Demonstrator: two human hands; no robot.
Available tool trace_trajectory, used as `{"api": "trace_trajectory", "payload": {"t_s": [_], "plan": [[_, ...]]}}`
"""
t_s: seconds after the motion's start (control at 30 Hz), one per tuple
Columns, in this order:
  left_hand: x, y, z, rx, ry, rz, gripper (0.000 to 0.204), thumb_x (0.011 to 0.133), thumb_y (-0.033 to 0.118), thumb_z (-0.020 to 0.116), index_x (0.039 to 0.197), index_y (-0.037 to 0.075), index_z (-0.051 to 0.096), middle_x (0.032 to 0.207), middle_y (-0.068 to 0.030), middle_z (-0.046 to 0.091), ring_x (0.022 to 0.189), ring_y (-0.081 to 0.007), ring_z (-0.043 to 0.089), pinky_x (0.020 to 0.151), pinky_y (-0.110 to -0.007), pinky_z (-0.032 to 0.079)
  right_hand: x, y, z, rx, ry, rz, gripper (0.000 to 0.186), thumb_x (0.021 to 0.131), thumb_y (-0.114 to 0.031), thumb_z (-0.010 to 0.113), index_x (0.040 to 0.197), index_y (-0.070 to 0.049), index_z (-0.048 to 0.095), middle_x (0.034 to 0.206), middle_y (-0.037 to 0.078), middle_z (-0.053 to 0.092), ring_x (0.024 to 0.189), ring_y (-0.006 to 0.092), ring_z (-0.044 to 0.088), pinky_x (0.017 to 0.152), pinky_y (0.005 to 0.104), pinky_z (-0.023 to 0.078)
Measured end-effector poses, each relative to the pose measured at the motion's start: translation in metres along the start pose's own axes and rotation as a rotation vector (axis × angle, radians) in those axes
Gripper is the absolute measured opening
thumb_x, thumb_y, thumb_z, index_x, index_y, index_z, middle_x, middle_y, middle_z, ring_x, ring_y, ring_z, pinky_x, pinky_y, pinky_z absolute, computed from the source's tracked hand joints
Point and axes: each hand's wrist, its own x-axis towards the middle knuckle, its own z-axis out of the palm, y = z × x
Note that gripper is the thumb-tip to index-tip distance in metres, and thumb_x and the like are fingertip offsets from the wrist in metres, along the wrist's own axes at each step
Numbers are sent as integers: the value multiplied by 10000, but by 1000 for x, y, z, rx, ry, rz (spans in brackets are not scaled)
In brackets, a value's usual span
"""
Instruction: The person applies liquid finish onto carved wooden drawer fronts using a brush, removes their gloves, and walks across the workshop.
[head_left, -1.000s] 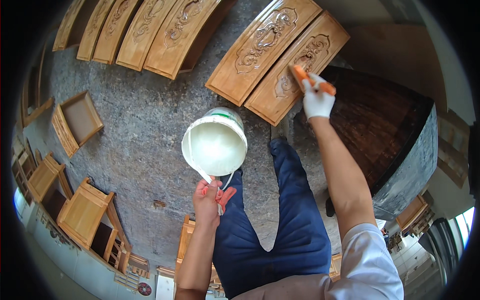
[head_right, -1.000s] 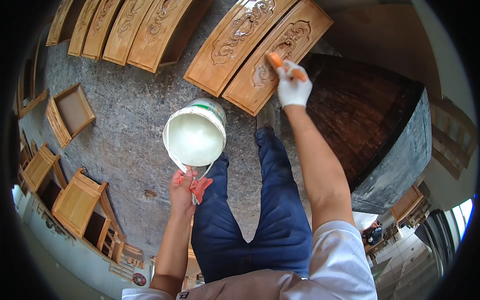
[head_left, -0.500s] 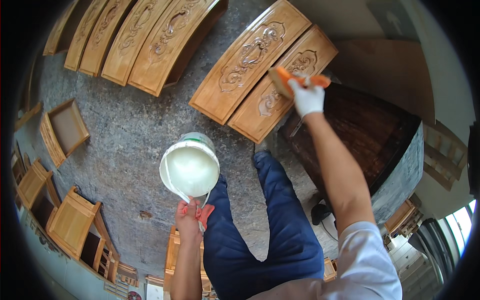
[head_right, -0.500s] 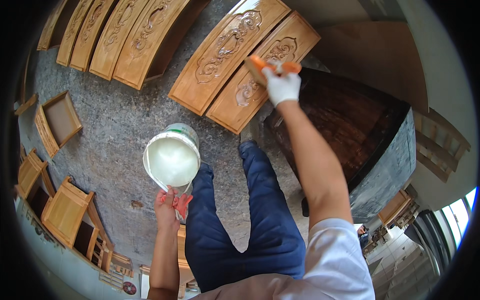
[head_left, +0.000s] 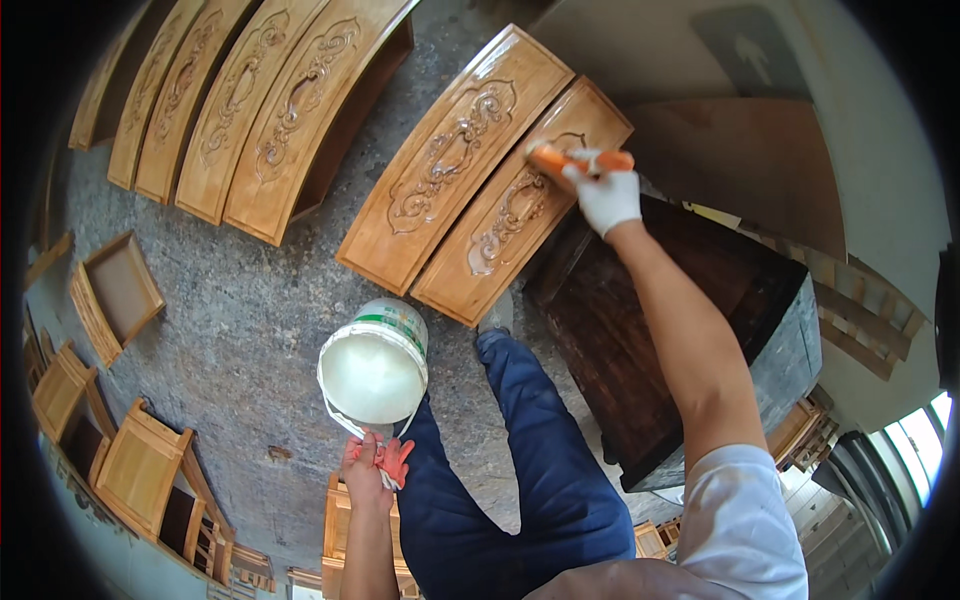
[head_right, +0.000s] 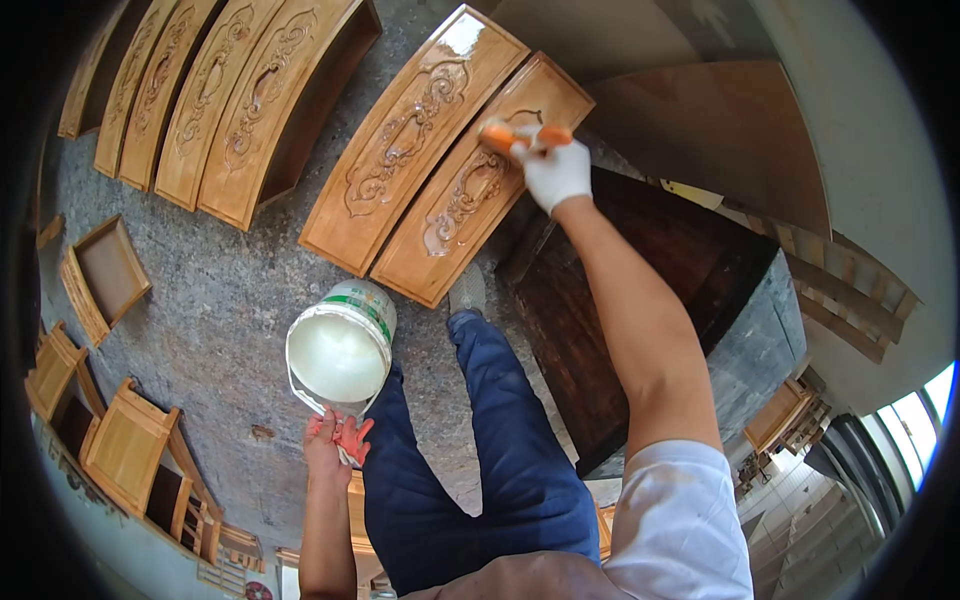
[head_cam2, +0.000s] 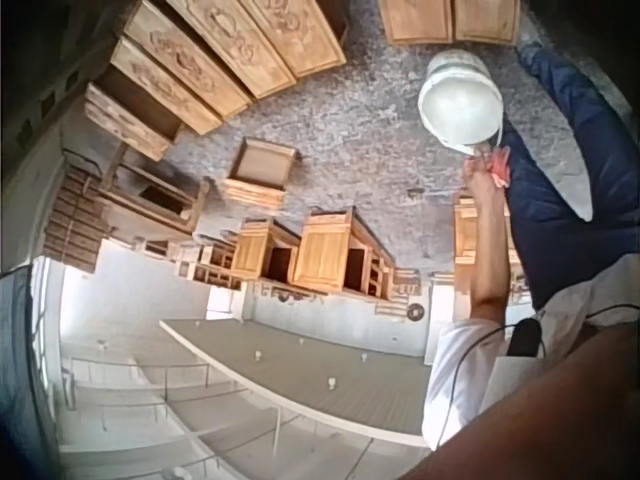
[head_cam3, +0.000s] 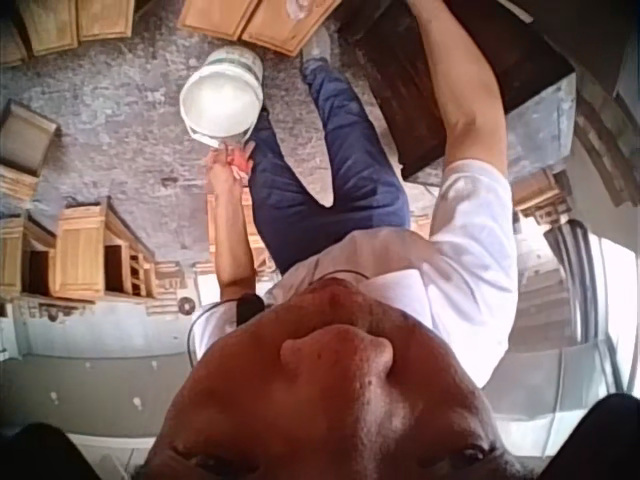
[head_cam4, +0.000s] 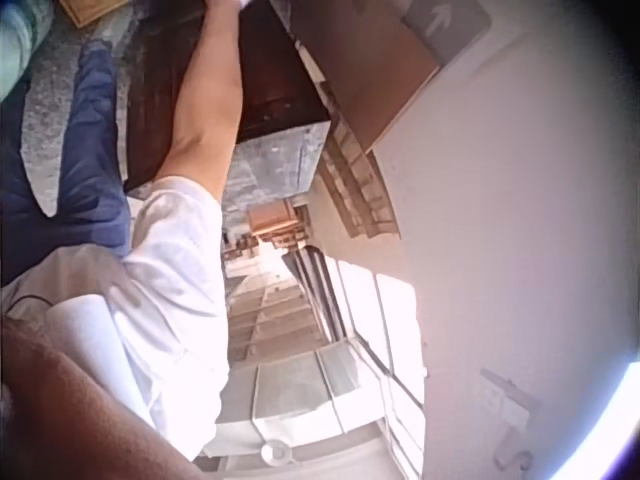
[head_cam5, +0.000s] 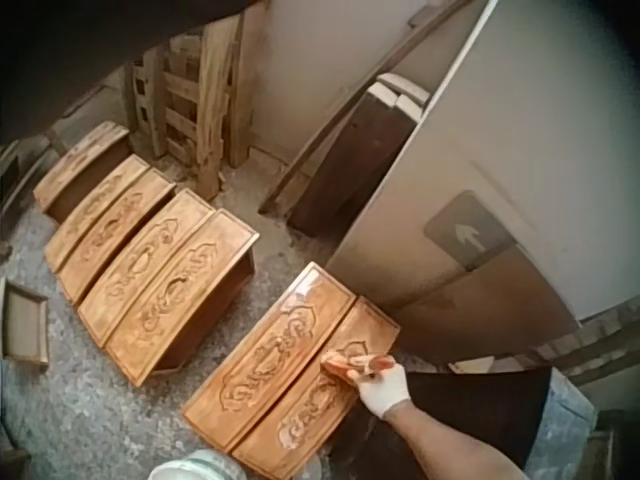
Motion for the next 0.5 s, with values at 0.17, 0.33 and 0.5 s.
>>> {"api": "trace_trajectory", "payload": {"t_s": [0.17, 0.33, 0.5], "plan": [[16, -17, -10, -22, -107, 77, 176, 1047, 265, 566, 1036, 92, 541, 812, -118, 657, 754, -359, 742, 433, -346, 550, 47, -11, -38, 88, 2, 71, 250, 850, -102, 719, 1089, -31, 739, 1078, 94, 729, 949, 228, 674, 880, 316, 521], [10, -9, 5, -2, -37, 69, 174, 1045, 221, 575, 1010, 54, 544, 762, -105, 645, 680, -269, 730, 451, -314, 546, 122, -16, -71, -127, 278, 221, 295, 858, -225, 718, 1109, -73, 739, 1114, 83, 724, 925, 214, 666, 827, 313, 523], [7, 6, 24, 15, -66, 65, 187, 1044, 232, 579, 1006, 52, 545, 784, -117, 663, 698, -281, 742, 412, -298, 512, 132, -8, -72, 83, 199, 382, 377, 872, -353, 668, 1109, -69, 740, 1009, 126, 743, 871, 257, 688, 800, 344, 536]]}}
